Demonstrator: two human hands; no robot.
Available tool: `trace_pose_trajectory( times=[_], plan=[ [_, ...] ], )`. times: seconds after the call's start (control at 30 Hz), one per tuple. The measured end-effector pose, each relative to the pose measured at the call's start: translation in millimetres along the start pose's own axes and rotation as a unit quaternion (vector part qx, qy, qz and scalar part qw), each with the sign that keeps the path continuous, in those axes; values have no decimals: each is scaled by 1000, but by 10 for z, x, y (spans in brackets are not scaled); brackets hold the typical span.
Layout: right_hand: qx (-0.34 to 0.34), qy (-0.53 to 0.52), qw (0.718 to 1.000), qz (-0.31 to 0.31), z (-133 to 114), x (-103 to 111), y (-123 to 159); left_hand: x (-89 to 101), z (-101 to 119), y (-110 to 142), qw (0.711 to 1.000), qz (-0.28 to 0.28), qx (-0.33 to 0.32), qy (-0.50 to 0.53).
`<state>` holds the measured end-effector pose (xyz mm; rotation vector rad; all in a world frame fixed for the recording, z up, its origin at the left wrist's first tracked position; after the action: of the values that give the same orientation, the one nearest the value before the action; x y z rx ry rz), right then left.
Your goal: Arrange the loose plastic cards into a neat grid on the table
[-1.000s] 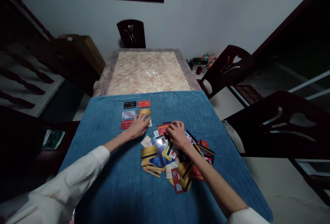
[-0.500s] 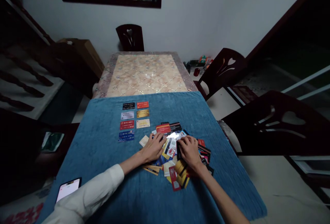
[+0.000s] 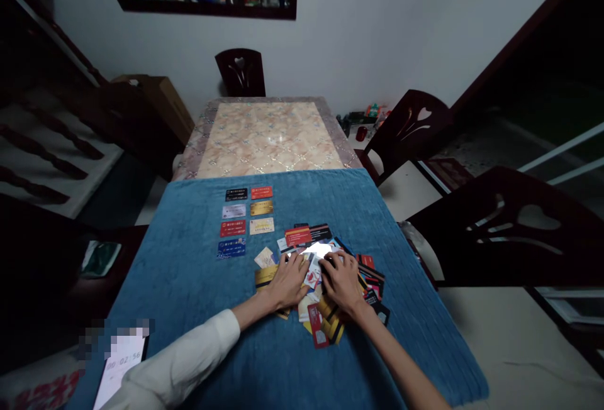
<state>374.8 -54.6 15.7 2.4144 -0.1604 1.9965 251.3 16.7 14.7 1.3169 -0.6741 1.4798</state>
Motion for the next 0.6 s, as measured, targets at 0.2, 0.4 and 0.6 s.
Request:
trace_pose_trajectory(
  times=[0.2, 0.4, 0.6],
  plan=[
    [36, 6, 998, -43, -83, -27, -124, -32, 18, 19, 1000, 13, 19, 8],
    [46, 13, 996, -77, -109, -64, -159, -33, 47, 11, 999, 18, 45, 3],
    [65, 11, 992, -104, -133, -63, -177, -34, 40, 39, 998, 13, 68, -10]
  ],
)
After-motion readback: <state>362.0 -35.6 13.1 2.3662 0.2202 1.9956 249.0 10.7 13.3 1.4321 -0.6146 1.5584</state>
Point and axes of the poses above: each hand's wrist, its own y-axis away from the middle knuckle, its own x-axis out of the back of the hand, z = x × y, the point moved 6 cm from there along -y, towards the middle knuckle, and after that the axes turned 9 degrees about -z, right-handed, at the moved point
